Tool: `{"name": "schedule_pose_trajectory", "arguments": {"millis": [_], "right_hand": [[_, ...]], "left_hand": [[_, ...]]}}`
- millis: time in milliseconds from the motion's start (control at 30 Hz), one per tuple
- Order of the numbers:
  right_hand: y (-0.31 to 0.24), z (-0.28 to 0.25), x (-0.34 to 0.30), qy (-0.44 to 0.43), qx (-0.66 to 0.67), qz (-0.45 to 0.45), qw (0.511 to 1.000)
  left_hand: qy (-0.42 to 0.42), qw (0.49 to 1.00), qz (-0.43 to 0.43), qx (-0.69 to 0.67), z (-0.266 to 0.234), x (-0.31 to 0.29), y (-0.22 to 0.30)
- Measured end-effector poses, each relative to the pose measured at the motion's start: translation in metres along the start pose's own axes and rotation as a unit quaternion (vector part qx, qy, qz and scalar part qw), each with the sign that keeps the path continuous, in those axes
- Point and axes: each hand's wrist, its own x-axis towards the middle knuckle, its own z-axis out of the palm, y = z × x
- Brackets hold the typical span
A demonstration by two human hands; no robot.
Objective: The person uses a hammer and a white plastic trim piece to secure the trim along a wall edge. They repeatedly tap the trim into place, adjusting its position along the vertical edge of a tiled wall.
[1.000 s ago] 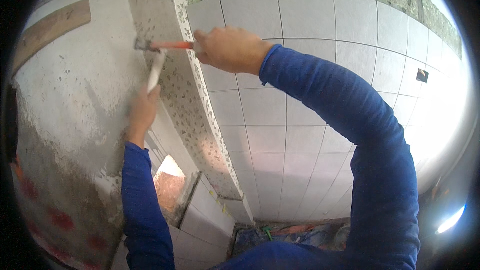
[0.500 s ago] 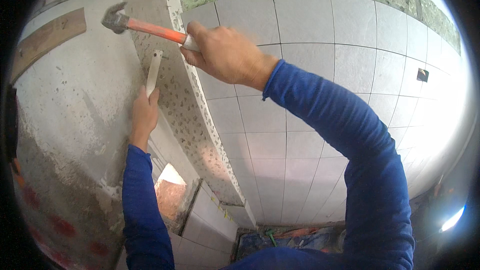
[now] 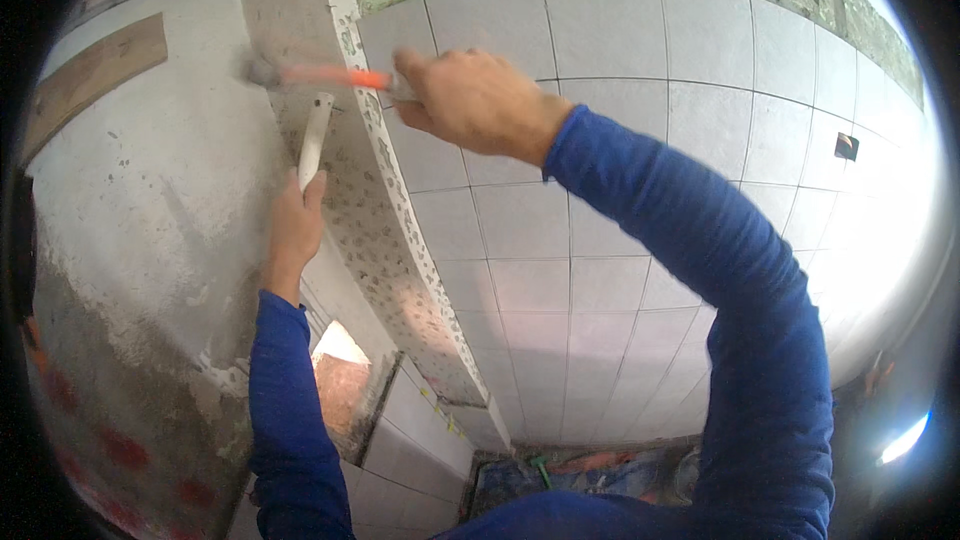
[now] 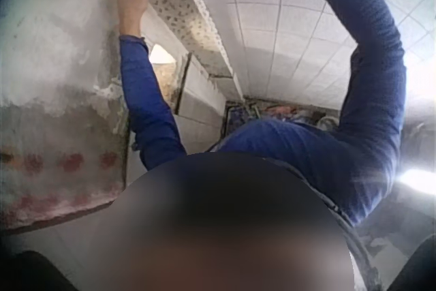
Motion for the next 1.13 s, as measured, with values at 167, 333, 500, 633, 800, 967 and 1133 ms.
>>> {"name": "schedule_pose_trajectory", "arguments": {"millis": [167, 333, 500, 633, 800, 967, 1133], "right_hand": [[0.012, 0.014, -0.002, 0.05, -0.013, -0.06, 0.997], [0.012, 0.013, -0.007, -0.059, -0.077, -0.031, 0.995], [0.003, -0.001, -0.01, -0.008, -0.003, -0.027, 1.0], [0.005, -0.004, -0.014, 0.07, 0.047, -0.052, 0.995], [0.011, 0.008, -0.019, -0.153, -0.103, 0.024, 0.982], [0.012, 0.016, -0.024, -0.012, 0.026, -0.037, 0.999], [0.025, 0.017, -0.012, -0.129, -0.124, -0.027, 0.983]], "left_hand": [[-0.017, 1.0, -0.01, 0.018, -0.001, 0.001, -0.004], [-0.014, 0.999, -0.025, 0.03, -0.002, -0.003, 0.003], [-0.058, 0.996, -0.056, -0.033, -0.009, -0.018, 0.003], [-0.015, 1.0, 0.0, -0.01, 0.01, -0.023, -0.002], [-0.028, 0.999, -0.02, -0.005, 0.015, -0.024, -0.009], [-0.052, 0.998, -0.03, -0.018, 0.013, -0.021, -0.014], [-0.064, 0.996, -0.041, 0.037, 0.008, -0.017, -0.013]]}}
